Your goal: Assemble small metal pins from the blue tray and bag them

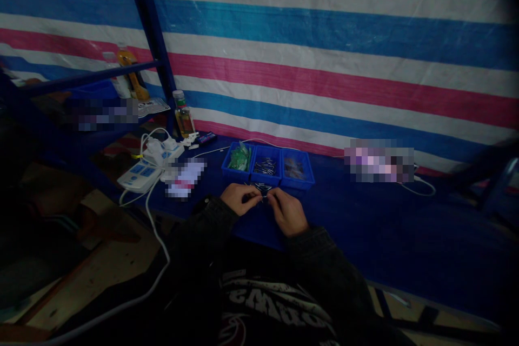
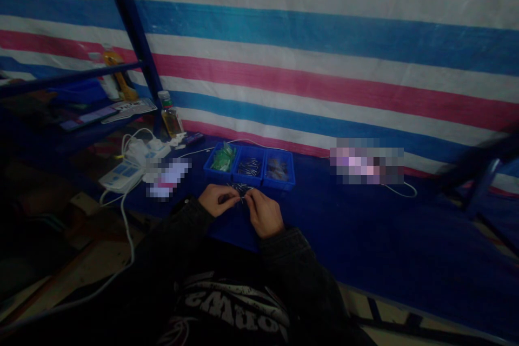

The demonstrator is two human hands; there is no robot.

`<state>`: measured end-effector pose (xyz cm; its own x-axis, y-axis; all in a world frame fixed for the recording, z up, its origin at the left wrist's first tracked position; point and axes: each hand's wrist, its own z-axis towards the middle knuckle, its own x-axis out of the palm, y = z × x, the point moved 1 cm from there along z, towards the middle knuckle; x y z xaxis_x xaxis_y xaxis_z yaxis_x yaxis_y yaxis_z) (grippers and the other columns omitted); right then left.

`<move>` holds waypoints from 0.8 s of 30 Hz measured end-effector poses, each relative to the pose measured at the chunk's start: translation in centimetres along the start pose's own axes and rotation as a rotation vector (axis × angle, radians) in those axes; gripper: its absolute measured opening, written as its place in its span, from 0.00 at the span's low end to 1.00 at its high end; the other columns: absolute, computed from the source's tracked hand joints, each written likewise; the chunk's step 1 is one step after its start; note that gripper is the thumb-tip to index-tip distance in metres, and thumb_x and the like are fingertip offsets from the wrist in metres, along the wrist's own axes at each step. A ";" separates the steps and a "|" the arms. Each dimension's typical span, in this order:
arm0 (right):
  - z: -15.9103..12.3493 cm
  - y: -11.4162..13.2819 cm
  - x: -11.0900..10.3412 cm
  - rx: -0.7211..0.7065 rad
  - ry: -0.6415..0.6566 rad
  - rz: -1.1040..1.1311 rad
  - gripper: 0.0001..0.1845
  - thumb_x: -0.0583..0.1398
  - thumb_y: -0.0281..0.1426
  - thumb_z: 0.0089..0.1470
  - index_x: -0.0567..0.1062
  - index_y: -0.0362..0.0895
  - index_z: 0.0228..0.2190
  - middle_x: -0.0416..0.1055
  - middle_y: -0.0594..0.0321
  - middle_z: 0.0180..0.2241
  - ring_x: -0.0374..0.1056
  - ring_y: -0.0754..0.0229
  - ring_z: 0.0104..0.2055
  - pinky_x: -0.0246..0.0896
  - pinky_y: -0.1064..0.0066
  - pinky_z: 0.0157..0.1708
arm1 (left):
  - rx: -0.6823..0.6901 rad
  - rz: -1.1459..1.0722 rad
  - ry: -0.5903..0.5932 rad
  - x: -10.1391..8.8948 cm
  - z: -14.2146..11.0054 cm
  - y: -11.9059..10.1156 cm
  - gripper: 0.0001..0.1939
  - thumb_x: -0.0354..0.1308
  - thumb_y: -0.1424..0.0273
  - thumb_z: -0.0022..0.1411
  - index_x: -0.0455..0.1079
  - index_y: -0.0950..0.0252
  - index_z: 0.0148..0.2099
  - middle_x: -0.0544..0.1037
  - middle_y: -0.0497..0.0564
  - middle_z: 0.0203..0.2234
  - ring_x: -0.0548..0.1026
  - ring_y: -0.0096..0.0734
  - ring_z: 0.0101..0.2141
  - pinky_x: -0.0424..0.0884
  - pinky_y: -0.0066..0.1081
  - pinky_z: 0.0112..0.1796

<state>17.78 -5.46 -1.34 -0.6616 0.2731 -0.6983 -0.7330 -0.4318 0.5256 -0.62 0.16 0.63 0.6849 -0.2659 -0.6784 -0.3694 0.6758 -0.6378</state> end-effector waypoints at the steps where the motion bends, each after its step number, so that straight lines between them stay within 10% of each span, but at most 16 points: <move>1: 0.0 0.0 0.0 -0.003 0.001 0.000 0.11 0.49 0.33 0.66 0.69 0.46 0.35 0.74 0.61 0.33 0.72 0.59 0.34 0.60 0.71 0.36 | -0.004 0.003 0.004 0.0 0.0 0.0 0.09 0.57 0.68 0.63 0.77 0.67 0.37 0.80 0.49 0.26 0.73 0.24 0.24 0.66 0.22 0.29; 24: -0.1 -0.2 0.2 -0.025 0.021 0.010 0.08 0.52 0.32 0.65 0.72 0.48 0.38 0.75 0.61 0.37 0.72 0.58 0.38 0.63 0.70 0.42 | -0.017 0.023 0.004 0.0 0.0 0.0 0.09 0.57 0.68 0.63 0.77 0.66 0.38 0.81 0.49 0.27 0.73 0.24 0.24 0.66 0.22 0.28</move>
<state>17.79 -5.39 -1.57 -0.6649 0.2505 -0.7037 -0.7223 -0.4557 0.5203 -0.60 0.19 0.61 0.6735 -0.2534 -0.6944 -0.3953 0.6703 -0.6281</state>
